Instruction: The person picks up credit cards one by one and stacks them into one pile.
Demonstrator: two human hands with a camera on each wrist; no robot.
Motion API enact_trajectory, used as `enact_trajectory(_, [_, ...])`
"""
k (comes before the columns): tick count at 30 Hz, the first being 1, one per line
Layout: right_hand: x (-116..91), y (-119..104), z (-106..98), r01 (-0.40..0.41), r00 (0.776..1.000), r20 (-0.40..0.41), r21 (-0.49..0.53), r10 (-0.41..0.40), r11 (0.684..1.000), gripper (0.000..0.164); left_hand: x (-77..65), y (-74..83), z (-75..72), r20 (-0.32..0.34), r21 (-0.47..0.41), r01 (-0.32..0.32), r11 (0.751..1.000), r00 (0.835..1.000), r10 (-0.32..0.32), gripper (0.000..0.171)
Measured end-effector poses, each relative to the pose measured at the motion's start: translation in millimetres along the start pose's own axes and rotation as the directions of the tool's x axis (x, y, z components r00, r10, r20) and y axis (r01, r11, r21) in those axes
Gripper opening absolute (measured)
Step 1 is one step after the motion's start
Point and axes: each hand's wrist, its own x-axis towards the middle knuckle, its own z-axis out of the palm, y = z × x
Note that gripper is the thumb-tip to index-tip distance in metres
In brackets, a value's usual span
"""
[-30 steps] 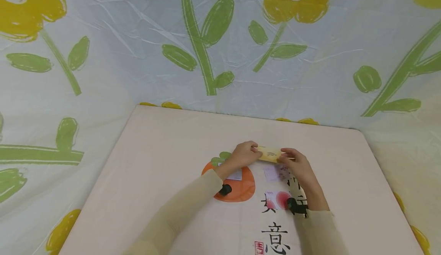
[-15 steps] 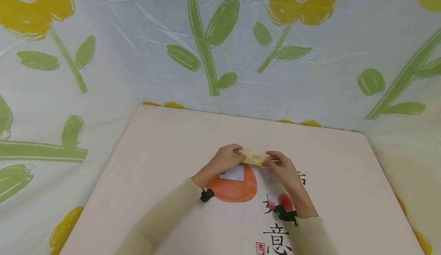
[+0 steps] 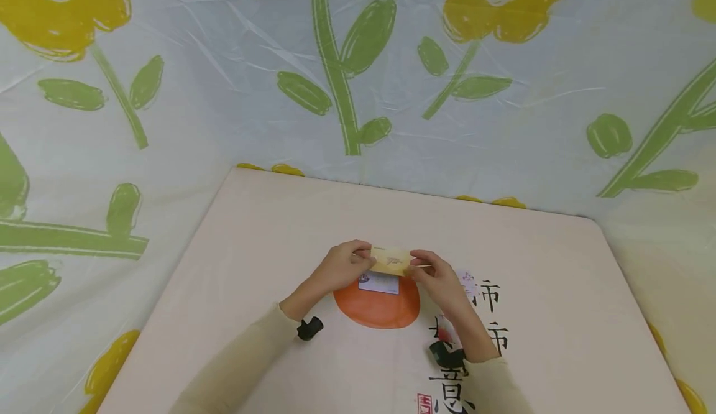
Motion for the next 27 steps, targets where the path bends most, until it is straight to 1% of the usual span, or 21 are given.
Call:
enact_trajectory(2, [-1,-1,4,0.003,1.0,0.001,-0.009,-0.003,1.0,0.038,-3.9,-2.4,-2.0,-0.009,0.015,0.0,1.0,1.0,0.0,0.045])
enact_trajectory(8, [-3,-4,13,-0.033,0.999,0.006,-0.021,0.033,0.999,0.039,-12.2,-7.1,-4.3,-0.033,0.022,0.013,1.0,0.999,-0.013,0.044])
enact_trajectory(11, [-4,-4,15,-0.025,1.0,0.009,-0.014,0.025,1.0,0.039,-14.4,-8.2,-5.0,-0.039,0.016,0.011,1.0,0.999,-0.011,0.042])
enact_trajectory(15, [-5,-4,17,-0.008,1.0,0.007,-0.012,0.008,1.0,0.039,-15.6,-10.8,-5.3,-0.038,0.007,0.005,1.0,0.999,-0.005,0.041])
enact_trajectory(22, [-8,-1,20,-0.009,1.0,0.015,-0.011,0.009,1.0,0.042,-15.3,-21.2,-2.0,-0.026,0.024,0.006,1.0,1.0,-0.006,0.043])
enact_trajectory(27, [-8,2,23,-0.009,1.0,0.018,-0.058,0.01,0.998,0.039,-15.6,-23.5,0.5,-0.028,0.036,0.017,0.999,0.999,-0.016,0.041])
